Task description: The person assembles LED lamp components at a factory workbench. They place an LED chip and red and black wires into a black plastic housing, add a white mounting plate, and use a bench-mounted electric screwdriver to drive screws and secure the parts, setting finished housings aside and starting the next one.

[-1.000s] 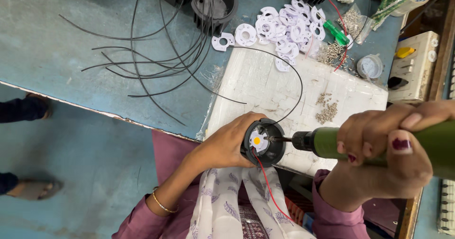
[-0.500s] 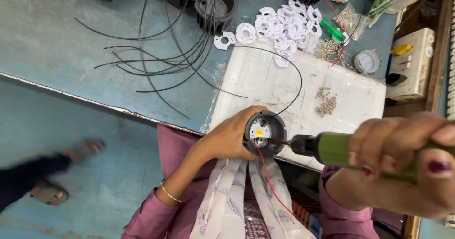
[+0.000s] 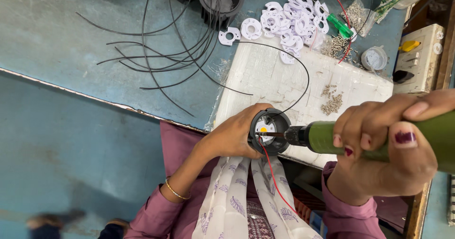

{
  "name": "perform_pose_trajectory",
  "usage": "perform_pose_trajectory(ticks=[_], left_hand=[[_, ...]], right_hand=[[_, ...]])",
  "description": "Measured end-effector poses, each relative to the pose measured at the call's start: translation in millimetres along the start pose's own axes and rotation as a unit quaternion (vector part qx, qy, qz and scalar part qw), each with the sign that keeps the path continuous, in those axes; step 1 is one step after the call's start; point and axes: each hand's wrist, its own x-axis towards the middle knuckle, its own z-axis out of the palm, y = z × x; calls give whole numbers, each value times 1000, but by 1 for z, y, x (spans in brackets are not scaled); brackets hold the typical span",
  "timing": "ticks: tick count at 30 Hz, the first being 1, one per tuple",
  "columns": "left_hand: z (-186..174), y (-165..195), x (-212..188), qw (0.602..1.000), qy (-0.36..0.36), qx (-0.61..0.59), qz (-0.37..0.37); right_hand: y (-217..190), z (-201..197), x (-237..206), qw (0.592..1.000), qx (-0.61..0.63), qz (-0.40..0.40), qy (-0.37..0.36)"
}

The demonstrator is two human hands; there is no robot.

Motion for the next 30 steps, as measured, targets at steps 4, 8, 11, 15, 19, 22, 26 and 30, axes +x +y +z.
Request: perform_pose_trajectory(ticks=[4, 8, 11, 15, 19, 22, 26, 30], left_hand=[[0, -1, 0, 1000, 0, 17, -6], [0, -3, 0, 1000, 3, 12, 8], [-1, -5, -1, 1000, 2, 12, 16], [-2, -5, -2, 1000, -1, 9, 3], [-3, -5, -2, 1000, -1, 8, -1], [-4, -4, -1, 1000, -4, 1, -1], [-5, -4, -2, 1000, -4, -1, -10], [-4, -6, -1, 1000, -3, 1, 5]], right_hand=[[8, 17, -10, 995, -65, -42, 60], [10, 22, -16, 993, -65, -64, 69], [12, 23, -18, 993, -49, -65, 81], [14, 23, -17, 991, -57, -64, 100], [15, 21, -15, 993, -41, -46, 103], [16, 16, -15, 994, -21, -28, 100], [15, 2, -6, 998, 18, 2, 64], [13, -13, 11, 1000, -18, 9, -23]])
